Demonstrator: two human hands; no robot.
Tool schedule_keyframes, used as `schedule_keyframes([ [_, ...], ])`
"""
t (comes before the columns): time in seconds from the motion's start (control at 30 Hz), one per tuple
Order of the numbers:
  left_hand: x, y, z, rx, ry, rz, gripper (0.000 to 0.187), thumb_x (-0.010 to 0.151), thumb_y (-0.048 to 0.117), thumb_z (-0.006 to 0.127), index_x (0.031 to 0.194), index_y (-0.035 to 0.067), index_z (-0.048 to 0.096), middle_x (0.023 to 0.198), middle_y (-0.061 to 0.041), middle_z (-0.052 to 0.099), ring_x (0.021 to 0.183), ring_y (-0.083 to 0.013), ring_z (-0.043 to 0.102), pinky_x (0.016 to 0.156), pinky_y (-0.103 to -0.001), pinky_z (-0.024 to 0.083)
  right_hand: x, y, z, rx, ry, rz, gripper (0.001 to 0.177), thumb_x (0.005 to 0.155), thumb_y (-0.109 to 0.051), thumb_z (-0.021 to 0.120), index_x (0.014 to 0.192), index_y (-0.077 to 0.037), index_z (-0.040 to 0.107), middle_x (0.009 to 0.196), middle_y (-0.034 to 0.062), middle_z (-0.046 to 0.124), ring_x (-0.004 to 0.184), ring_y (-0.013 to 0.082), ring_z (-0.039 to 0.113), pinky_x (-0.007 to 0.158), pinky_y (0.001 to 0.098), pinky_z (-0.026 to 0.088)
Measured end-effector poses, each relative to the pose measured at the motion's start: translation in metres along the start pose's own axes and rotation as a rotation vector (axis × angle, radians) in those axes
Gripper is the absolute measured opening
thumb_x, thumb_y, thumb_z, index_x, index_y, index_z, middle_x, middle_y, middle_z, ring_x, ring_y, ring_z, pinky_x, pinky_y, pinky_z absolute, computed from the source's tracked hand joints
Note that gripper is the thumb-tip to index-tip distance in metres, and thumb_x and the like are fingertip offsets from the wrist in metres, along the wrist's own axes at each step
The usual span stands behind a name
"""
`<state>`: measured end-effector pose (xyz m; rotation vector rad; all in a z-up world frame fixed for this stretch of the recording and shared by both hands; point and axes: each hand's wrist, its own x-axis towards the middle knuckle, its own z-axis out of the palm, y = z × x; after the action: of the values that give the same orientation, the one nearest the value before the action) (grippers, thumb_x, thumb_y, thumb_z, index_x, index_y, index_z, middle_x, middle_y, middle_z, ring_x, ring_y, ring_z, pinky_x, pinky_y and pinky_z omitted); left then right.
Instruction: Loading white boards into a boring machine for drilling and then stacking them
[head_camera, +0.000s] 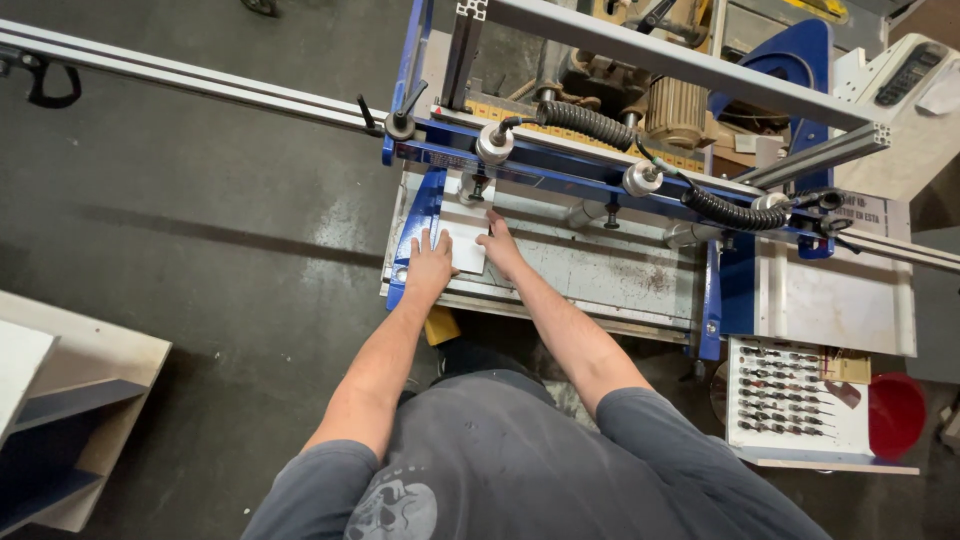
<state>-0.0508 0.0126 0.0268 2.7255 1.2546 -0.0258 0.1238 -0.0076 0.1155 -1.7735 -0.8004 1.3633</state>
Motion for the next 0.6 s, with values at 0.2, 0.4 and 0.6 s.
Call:
schedule_keyframes([
  [0.2,0.001,-0.001,-0.001,-0.022,0.003,0.005,0.078,0.088,0.046,0.074,0.148,0.002,0.053,0.158,-0.011,0.045,0.144,-0.051,0.035,0.114,-0.067,0.033,0.005,0.005,0.0,0.011,0.012,-0.023,0.086,0.088,-0.005,0.059,0.162,-0.002,0.017,0.166,0.0293,0.019,0.155,0.0402,0.013,0.126,0.0493,0.021],
  [0.4,-0.001,0.001,0.0,-0.001,0.019,-0.022,0.078,0.086,0.048,0.075,0.147,0.004,0.055,0.157,-0.008,0.047,0.144,-0.0487,0.037,0.116,-0.065,0.033,0.014,0.022,-0.006,-0.062,-0.014,-0.046,0.087,0.087,-0.008,0.059,0.164,-0.004,0.017,0.166,0.0263,0.022,0.153,0.0424,0.022,0.124,0.0471,0.029],
  [0.6,-0.001,0.003,-0.011,0.006,0.003,-0.025,0.077,0.086,0.048,0.075,0.147,0.006,0.055,0.158,-0.007,0.048,0.144,-0.0474,0.037,0.117,-0.064,0.033,-0.012,0.011,-0.017,-0.301,-0.08,-0.06,0.095,0.086,-0.015,0.068,0.165,-0.013,0.016,0.164,0.0269,0.026,0.145,0.0415,0.039,0.117,0.0457,0.043],
])
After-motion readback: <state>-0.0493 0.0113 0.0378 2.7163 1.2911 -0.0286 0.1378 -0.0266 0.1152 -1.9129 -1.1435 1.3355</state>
